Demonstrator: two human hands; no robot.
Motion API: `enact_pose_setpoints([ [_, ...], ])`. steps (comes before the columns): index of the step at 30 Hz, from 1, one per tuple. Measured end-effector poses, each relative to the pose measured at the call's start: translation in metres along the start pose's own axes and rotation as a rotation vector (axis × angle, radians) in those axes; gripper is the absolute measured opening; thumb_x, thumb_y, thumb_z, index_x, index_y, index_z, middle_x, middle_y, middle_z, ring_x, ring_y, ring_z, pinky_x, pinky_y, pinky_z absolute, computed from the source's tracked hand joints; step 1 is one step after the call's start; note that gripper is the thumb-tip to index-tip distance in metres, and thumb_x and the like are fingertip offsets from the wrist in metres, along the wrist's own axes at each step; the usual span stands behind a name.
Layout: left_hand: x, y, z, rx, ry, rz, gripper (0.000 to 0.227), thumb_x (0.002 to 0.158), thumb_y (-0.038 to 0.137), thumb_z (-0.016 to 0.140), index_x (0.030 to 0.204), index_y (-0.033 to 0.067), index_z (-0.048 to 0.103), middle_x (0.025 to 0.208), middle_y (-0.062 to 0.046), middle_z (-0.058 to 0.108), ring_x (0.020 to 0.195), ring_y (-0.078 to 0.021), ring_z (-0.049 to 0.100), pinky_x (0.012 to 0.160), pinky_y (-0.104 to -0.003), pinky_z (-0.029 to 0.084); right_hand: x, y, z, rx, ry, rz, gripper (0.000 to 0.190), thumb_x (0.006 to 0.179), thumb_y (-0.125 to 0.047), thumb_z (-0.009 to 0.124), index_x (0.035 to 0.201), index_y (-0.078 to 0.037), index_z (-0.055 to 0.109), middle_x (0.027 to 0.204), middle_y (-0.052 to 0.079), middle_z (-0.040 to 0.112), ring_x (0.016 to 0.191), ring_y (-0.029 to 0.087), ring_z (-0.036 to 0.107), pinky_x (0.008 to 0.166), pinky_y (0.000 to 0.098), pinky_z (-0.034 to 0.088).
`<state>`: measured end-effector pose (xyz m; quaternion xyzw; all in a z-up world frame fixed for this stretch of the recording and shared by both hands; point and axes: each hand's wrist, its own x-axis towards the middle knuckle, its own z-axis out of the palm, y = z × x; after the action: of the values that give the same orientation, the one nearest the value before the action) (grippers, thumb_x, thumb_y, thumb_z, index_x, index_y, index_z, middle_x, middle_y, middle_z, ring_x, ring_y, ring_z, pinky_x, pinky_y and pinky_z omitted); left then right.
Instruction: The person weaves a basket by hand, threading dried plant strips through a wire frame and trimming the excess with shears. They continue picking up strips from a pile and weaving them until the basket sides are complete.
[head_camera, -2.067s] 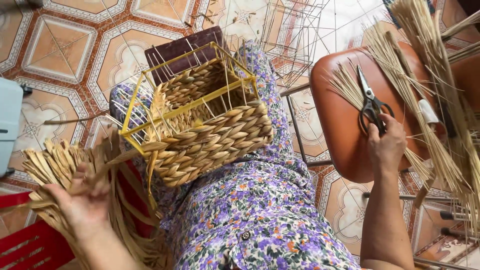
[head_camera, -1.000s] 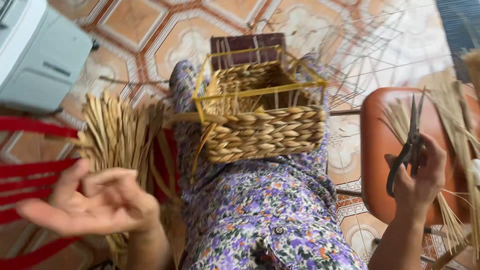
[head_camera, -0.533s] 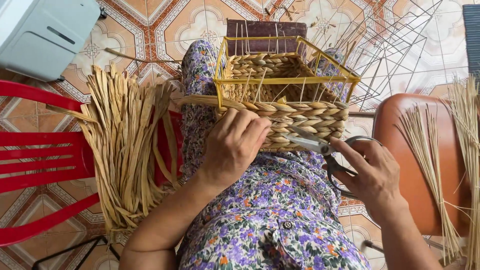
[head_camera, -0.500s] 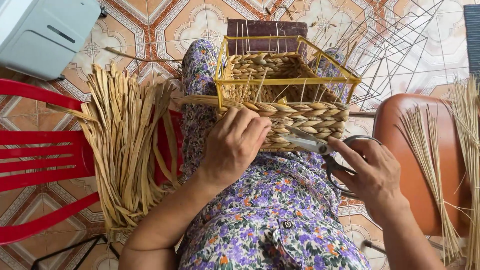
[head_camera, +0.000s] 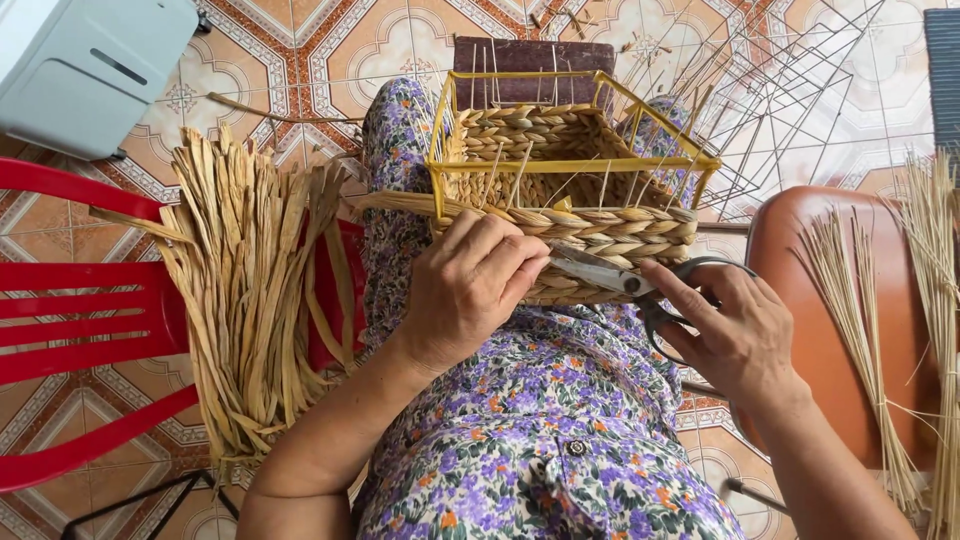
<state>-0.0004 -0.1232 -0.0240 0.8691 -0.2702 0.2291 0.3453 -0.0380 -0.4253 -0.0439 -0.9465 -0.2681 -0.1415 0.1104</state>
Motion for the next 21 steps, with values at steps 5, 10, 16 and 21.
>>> enact_pose_setpoints([
  [5,0.002,0.003,-0.001,-0.019,0.021,-0.006,0.015,0.090,0.014,0.083,0.098,0.0121,0.070,0.092,0.001,0.063,0.088,-0.0185,0.062,0.076,-0.033,0.055,-0.003,0.002,0.007,-0.003,-0.030,-0.012,0.070,0.077,-0.028,0.083,0.143,-0.027,0.062,0.089,0.002,0.054,0.073,0.020,0.058,0.066,0.0374,0.051],
  [10,-0.001,-0.001,0.005,-0.044,0.050,-0.057,0.015,0.090,0.016,0.083,0.097,0.0148,0.070,0.092,0.002,0.064,0.087,-0.0176,0.062,0.075,-0.032,0.055,-0.006,0.003,0.005,0.043,-0.102,-0.012,0.073,0.074,-0.027,0.084,0.143,-0.023,0.061,0.080,0.002,0.050,0.063,0.017,0.054,0.059,0.0362,0.052],
  [16,-0.018,-0.029,0.016,-0.202,0.095,-0.071,0.014,0.096,0.016,0.080,0.103,0.0121,0.068,0.098,0.003,0.067,0.091,-0.0127,0.064,0.079,-0.028,0.058,-0.005,0.000,-0.002,0.136,-0.127,-0.011,0.074,0.073,-0.025,0.084,0.143,-0.021,0.061,0.079,0.001,0.053,0.061,0.014,0.055,0.057,0.0351,0.053],
  [21,-0.001,-0.025,-0.025,-0.030,0.237,-0.189,0.008,0.106,0.009,0.069,0.113,0.0061,0.067,0.117,-0.005,0.064,0.111,-0.0181,0.065,0.097,-0.034,0.058,0.014,-0.010,-0.023,0.218,-0.102,0.127,0.070,0.074,-0.027,0.086,0.139,-0.019,0.062,0.085,0.001,0.059,0.065,0.012,0.059,0.054,0.0323,0.051],
])
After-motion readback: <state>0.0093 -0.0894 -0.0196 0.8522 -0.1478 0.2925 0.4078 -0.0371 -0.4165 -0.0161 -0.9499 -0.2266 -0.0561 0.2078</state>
